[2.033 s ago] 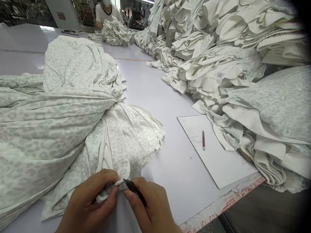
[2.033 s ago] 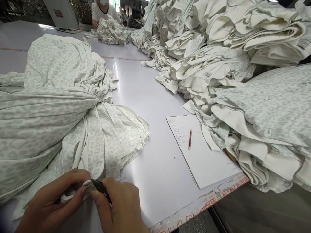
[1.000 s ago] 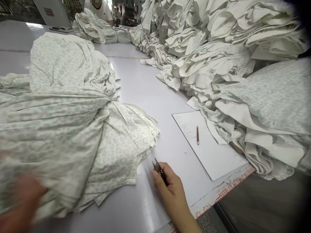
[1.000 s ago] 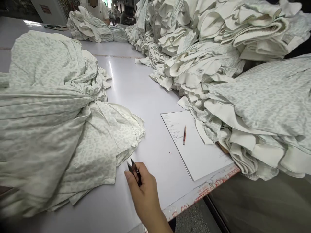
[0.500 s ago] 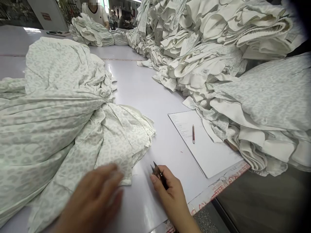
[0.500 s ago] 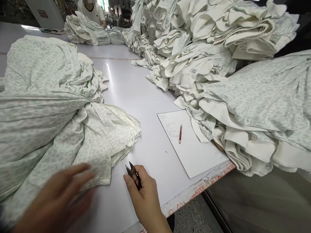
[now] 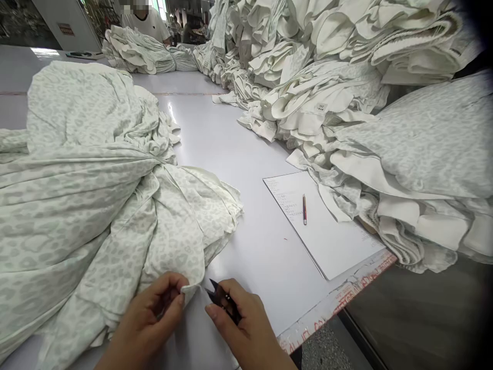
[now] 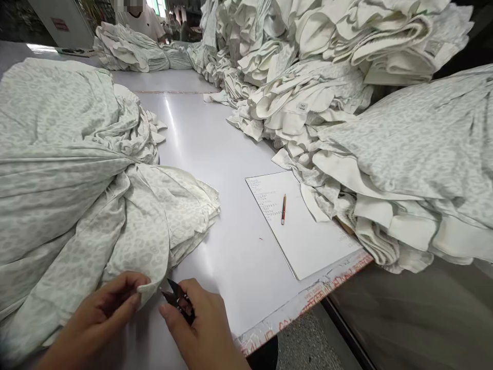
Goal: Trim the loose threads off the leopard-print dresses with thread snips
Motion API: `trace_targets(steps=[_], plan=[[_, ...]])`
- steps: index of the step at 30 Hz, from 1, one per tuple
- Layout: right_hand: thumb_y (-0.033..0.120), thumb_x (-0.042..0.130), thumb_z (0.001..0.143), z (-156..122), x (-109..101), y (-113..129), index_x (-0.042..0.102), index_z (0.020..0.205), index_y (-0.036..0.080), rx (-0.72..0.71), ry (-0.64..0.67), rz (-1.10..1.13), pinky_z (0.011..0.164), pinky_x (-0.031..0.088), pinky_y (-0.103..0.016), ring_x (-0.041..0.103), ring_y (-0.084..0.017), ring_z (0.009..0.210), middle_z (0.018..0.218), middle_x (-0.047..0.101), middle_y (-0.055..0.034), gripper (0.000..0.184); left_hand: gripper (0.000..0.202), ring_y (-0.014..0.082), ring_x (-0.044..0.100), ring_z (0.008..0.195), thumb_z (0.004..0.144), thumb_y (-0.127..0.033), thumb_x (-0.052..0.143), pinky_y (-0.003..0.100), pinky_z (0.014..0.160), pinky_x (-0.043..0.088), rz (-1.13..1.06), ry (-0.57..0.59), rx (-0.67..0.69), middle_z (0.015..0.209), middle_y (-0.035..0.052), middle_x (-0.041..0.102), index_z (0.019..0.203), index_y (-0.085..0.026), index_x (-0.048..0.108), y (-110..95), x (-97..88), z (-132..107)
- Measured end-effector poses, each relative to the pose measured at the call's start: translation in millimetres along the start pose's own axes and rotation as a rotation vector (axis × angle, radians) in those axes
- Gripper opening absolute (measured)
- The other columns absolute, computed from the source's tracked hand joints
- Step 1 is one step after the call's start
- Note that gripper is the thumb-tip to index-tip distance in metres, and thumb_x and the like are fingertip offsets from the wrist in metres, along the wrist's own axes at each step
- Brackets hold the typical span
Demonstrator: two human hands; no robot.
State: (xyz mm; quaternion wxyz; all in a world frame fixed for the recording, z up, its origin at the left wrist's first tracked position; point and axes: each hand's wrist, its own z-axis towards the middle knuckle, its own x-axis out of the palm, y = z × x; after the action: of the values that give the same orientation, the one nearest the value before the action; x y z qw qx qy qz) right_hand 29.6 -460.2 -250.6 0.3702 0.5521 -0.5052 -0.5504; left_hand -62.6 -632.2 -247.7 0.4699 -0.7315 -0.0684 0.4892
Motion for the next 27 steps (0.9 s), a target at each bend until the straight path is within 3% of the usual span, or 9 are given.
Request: trace_targets(steps=[4, 6, 9, 11, 13, 16, 21, 27], plan=[[0.034, 0.057, 0.089, 3.0, 6.3, 1.4, 0.051, 0.082, 0.021, -0.072, 0.000, -0.098, 0.053, 0.029, -0.022, 0.043, -0.011, 0.057, 0.064, 0.045, 0.0051, 0.016, 0.028, 0.0117, 0.053, 0.061, 0.088, -0.048, 0.050, 0.019, 0.057, 0.049, -0.396, 0.046, -0.334, 0.071, -0.0022, 0.060, 0.089, -0.022, 0.061, -1.3, -11.3, -2.3], [0.034, 0.057, 0.089, 5.0, 9.1, 3.3, 0.054, 0.085, 0.021, -0.127, -0.030, -0.165, 0.056, 0.031, -0.022, 0.046, -0.013, 0.060, 0.068, 0.049, 0.0039, 0.014, 0.030, 0.0115, 0.050, 0.064, 0.082, -0.052, 0.060, 0.018, 0.059, 0.046, -0.582, 0.073, -0.430, 0.072, -0.0028, 0.059, 0.087, -0.023, 0.063, -1.4, -12.3, -3.1], [0.035, 0.058, 0.089, 8.4, 13.5, 6.4, 0.054, 0.085, 0.022, -0.213, -0.069, -0.263, 0.057, 0.029, -0.023, 0.047, -0.013, 0.059, 0.067, 0.053, 0.0041, 0.014, 0.032, 0.0138, 0.054, 0.075, 0.078, -0.056, 0.065, 0.020, 0.068, 0.047, -0.743, 0.121, -0.431, 0.079, -0.0019, 0.063, 0.086, -0.024, 0.065, -3.1, -11.2, -4.9], [0.034, 0.056, 0.090, 10.5, 16.1, 7.7, 0.053, 0.082, 0.022, -0.258, -0.080, -0.320, 0.056, 0.027, -0.024, 0.048, -0.014, 0.057, 0.064, 0.054, 0.0046, 0.015, 0.033, 0.0127, 0.053, 0.071, 0.076, -0.056, 0.067, 0.019, 0.066, 0.045, -0.785, 0.121, -0.431, 0.076, -0.0028, 0.061, 0.085, -0.025, 0.066, -3.6, -10.9, -6.9], [0.033, 0.052, 0.092, 11.4, 17.8, 8.2, 0.052, 0.078, 0.022, -0.270, -0.083, -0.353, 0.056, 0.027, -0.024, 0.048, -0.014, 0.056, 0.063, 0.054, 0.0045, 0.018, 0.033, 0.0115, 0.050, 0.066, 0.075, -0.056, 0.068, 0.018, 0.061, 0.044, -0.797, 0.097, -0.448, 0.071, -0.0041, 0.059, 0.085, -0.025, 0.067, -2.8, -11.5, -9.4], [0.033, 0.049, 0.094, 9.1, 18.0, 7.7, 0.053, 0.079, 0.022, -0.251, -0.071, -0.346, 0.055, 0.029, -0.024, 0.050, -0.014, 0.056, 0.063, 0.056, 0.0040, 0.019, 0.031, 0.0140, 0.055, 0.073, 0.074, -0.053, 0.071, 0.020, 0.066, 0.047, -0.838, 0.031, -0.509, 0.073, -0.0042, 0.061, 0.086, -0.025, 0.066, -0.8, -13.4, -11.8], [0.043, 0.053, 0.094, 1.6, 19.6, 5.1, 0.056, 0.089, 0.023, -0.280, -0.055, -0.387, 0.058, 0.032, -0.024, 0.054, -0.015, 0.059, 0.068, 0.061, 0.0041, 0.021, 0.026, 0.0133, 0.057, 0.068, 0.073, -0.047, 0.074, 0.021, 0.067, 0.050, -1.086, 0.008, -0.617, 0.070, -0.0060, 0.064, 0.087, -0.027, 0.065, -6.2, -19.1, -7.7], [0.050, 0.032, 0.101, 6.5, 30.8, 7.7, 0.056, 0.089, 0.020, -0.528, -0.163, -0.510, 0.055, 0.030, -0.027, 0.054, -0.015, 0.053, 0.063, 0.063, 0.0020, 0.041, 0.030, 0.0136, 0.058, 0.063, 0.065, -0.044, 0.081, 0.022, 0.060, 0.051, -1.179, -0.012, -0.643, 0.069, -0.0045, 0.065, 0.083, -0.024, 0.066, -17.9, -20.8, -4.2]])
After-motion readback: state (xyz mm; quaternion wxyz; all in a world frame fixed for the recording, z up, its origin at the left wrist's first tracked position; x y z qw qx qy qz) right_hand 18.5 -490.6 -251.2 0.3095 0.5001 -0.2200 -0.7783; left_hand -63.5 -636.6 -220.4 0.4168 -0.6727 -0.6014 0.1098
